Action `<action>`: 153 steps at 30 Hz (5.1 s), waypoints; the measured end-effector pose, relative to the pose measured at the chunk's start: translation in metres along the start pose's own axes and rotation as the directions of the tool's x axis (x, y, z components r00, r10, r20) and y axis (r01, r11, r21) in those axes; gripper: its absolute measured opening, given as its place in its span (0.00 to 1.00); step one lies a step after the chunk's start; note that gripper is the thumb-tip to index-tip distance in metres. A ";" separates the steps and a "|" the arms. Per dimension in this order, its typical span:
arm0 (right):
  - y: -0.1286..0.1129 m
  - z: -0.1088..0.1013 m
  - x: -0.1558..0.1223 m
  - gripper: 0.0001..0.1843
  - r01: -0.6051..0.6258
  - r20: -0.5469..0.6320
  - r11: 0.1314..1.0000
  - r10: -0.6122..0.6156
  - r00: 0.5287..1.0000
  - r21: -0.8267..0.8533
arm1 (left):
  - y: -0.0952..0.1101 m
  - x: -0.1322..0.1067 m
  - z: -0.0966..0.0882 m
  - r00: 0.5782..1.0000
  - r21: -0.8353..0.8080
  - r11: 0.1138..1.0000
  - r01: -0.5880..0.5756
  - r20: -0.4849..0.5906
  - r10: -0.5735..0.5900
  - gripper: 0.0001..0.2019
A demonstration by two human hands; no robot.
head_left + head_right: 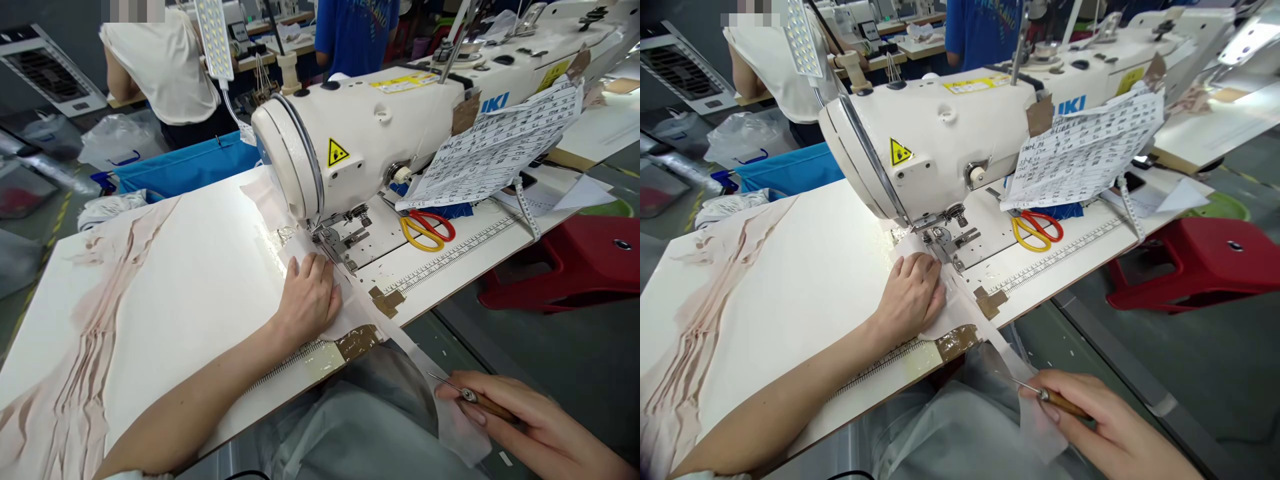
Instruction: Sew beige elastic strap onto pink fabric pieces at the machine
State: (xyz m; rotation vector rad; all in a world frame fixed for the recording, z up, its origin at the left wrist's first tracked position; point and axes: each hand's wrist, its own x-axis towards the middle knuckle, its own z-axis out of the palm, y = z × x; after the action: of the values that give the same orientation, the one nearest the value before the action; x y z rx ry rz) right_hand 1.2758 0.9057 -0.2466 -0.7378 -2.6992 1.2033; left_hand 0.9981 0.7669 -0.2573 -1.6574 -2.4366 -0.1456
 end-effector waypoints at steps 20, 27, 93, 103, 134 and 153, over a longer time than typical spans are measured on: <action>-0.017 0.009 0.052 0.20 0.114 0.241 0.949 -0.189 0.952 0.294 | -0.001 0.001 -0.002 1.000 0.016 1.000 -0.005 0.003 0.005 0.21; -0.021 0.015 0.067 0.18 0.180 0.219 0.933 -0.255 0.942 0.311 | -0.002 0.002 -0.001 1.000 0.025 1.000 0.008 -0.011 -0.008 0.21; -0.015 0.046 0.044 0.16 0.036 0.021 0.911 -0.049 0.999 0.410 | -0.012 0.004 0.005 0.999 -0.064 0.998 -0.003 -0.051 0.000 0.19; -0.025 0.037 0.043 0.14 0.337 -0.167 0.927 -0.310 0.936 0.166 | -0.021 0.010 0.009 0.997 -0.045 0.999 0.002 -0.083 -0.005 0.18; -0.065 0.068 0.148 0.16 0.334 -0.119 0.873 -0.396 0.910 -0.355 | -0.071 0.032 0.017 0.964 -0.619 0.773 0.139 -0.092 -0.248 0.09; -0.068 0.068 0.156 0.17 0.294 -0.058 0.880 -0.338 0.939 -0.373 | -0.069 0.031 0.026 0.965 -0.522 0.847 0.104 -0.152 -0.212 0.08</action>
State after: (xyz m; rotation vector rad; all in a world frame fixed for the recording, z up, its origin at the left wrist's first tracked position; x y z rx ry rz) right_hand 1.0931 0.8931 -0.2606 -0.3577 -2.8200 0.5776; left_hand 0.9202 0.7739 -0.2740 -1.5055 -2.5041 -1.0196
